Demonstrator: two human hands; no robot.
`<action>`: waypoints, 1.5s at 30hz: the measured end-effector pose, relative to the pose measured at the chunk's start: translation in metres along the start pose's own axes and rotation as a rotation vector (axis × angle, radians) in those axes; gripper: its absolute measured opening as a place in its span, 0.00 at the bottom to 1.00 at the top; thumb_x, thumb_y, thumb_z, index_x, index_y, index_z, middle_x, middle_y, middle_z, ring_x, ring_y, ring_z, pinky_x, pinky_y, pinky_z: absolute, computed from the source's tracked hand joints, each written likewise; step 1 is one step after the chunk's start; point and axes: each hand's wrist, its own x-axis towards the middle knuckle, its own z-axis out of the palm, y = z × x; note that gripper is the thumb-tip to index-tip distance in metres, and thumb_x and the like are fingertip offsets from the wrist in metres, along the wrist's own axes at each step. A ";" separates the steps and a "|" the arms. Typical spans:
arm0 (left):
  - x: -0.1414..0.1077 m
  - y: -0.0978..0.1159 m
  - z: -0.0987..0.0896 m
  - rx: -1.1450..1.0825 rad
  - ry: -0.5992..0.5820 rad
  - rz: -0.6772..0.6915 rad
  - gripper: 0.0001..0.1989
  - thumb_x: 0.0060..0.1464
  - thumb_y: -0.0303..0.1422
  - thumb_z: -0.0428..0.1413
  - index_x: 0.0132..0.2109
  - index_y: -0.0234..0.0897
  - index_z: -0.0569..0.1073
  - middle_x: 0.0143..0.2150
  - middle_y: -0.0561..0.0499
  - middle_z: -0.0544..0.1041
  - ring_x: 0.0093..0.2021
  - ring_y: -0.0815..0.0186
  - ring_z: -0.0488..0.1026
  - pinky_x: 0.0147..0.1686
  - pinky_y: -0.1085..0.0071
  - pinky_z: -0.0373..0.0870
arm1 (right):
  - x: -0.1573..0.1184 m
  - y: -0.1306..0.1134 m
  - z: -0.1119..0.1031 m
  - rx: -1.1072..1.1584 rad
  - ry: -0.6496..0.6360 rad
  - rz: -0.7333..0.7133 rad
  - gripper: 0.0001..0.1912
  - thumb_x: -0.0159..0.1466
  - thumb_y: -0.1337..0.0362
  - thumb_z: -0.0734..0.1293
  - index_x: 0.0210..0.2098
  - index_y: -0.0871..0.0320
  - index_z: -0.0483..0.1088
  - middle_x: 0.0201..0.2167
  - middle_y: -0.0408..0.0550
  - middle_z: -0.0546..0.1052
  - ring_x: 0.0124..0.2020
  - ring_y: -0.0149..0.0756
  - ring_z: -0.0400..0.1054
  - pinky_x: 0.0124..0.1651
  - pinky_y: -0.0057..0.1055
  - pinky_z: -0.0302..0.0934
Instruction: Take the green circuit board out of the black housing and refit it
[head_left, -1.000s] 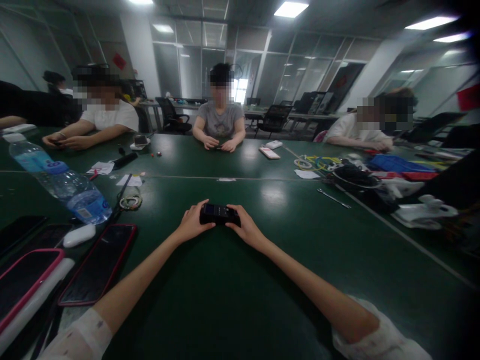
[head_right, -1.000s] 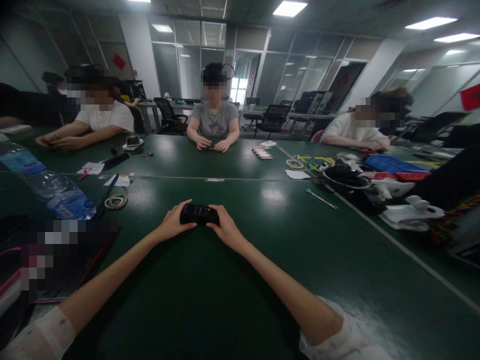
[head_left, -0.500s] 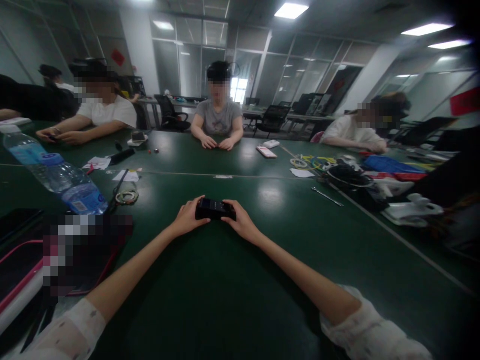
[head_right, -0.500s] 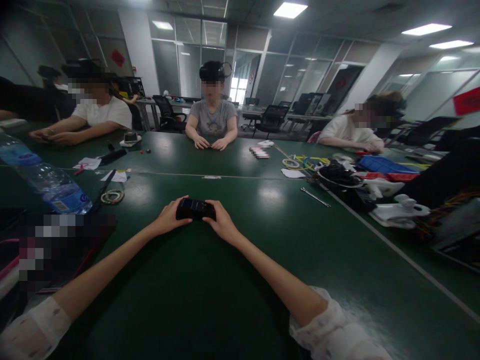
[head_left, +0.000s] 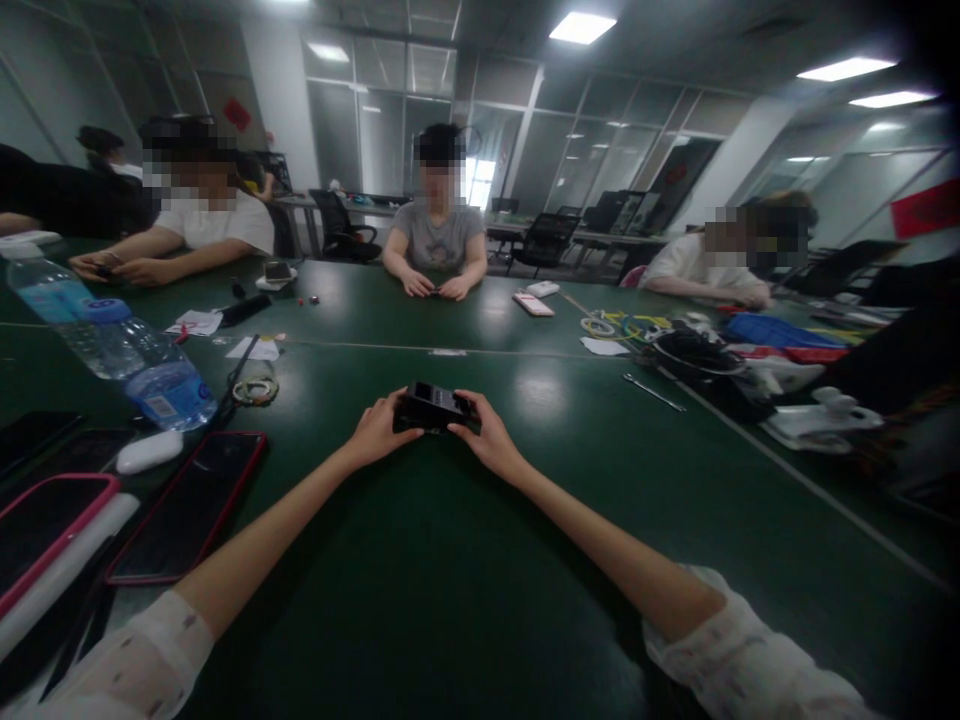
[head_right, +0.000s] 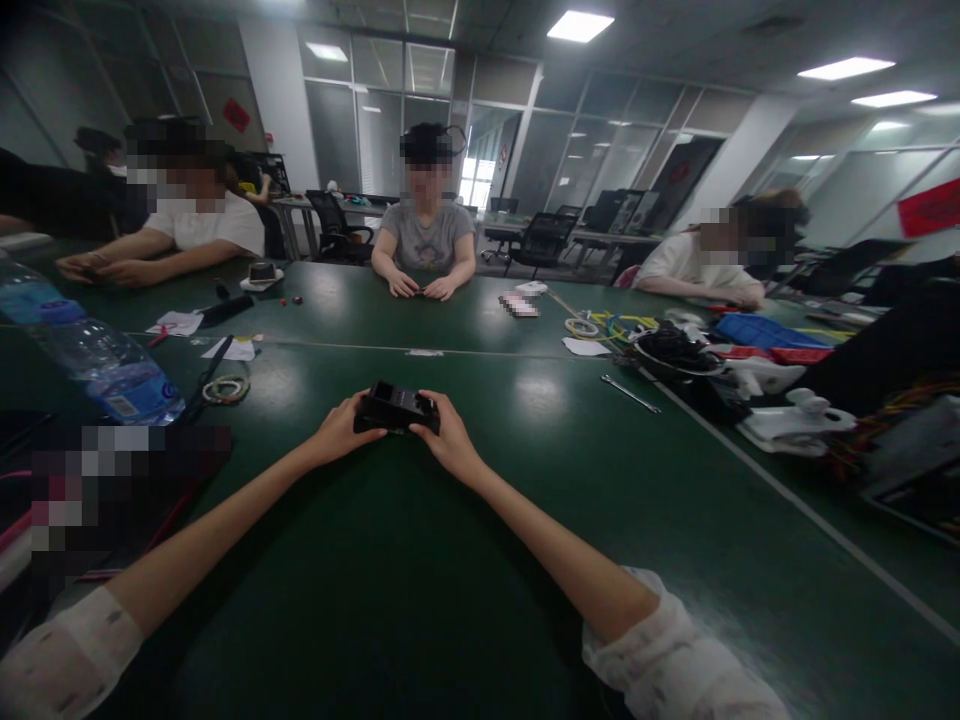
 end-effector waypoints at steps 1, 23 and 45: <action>0.000 0.000 0.000 0.006 -0.001 -0.001 0.37 0.52 0.46 0.58 0.64 0.40 0.55 0.60 0.40 0.67 0.60 0.49 0.64 0.54 0.49 0.61 | 0.000 0.000 0.000 0.011 0.015 -0.004 0.26 0.62 0.64 0.66 0.58 0.52 0.57 0.55 0.51 0.65 0.57 0.41 0.63 0.60 0.44 0.61; -0.002 -0.001 -0.002 -0.027 -0.043 -0.040 0.35 0.54 0.46 0.57 0.65 0.45 0.55 0.60 0.42 0.67 0.58 0.50 0.66 0.53 0.48 0.63 | -0.001 0.021 -0.006 -0.167 0.499 0.067 0.26 0.62 0.63 0.63 0.57 0.57 0.52 0.54 0.57 0.62 0.55 0.45 0.61 0.60 0.49 0.58; -0.003 0.003 -0.009 -0.216 -0.073 -0.025 0.30 0.57 0.34 0.56 0.64 0.43 0.57 0.61 0.43 0.67 0.60 0.54 0.65 0.58 0.48 0.60 | 0.000 0.040 -0.008 -0.243 0.609 0.233 0.25 0.55 0.66 0.66 0.52 0.57 0.57 0.51 0.55 0.62 0.54 0.47 0.58 0.60 0.52 0.52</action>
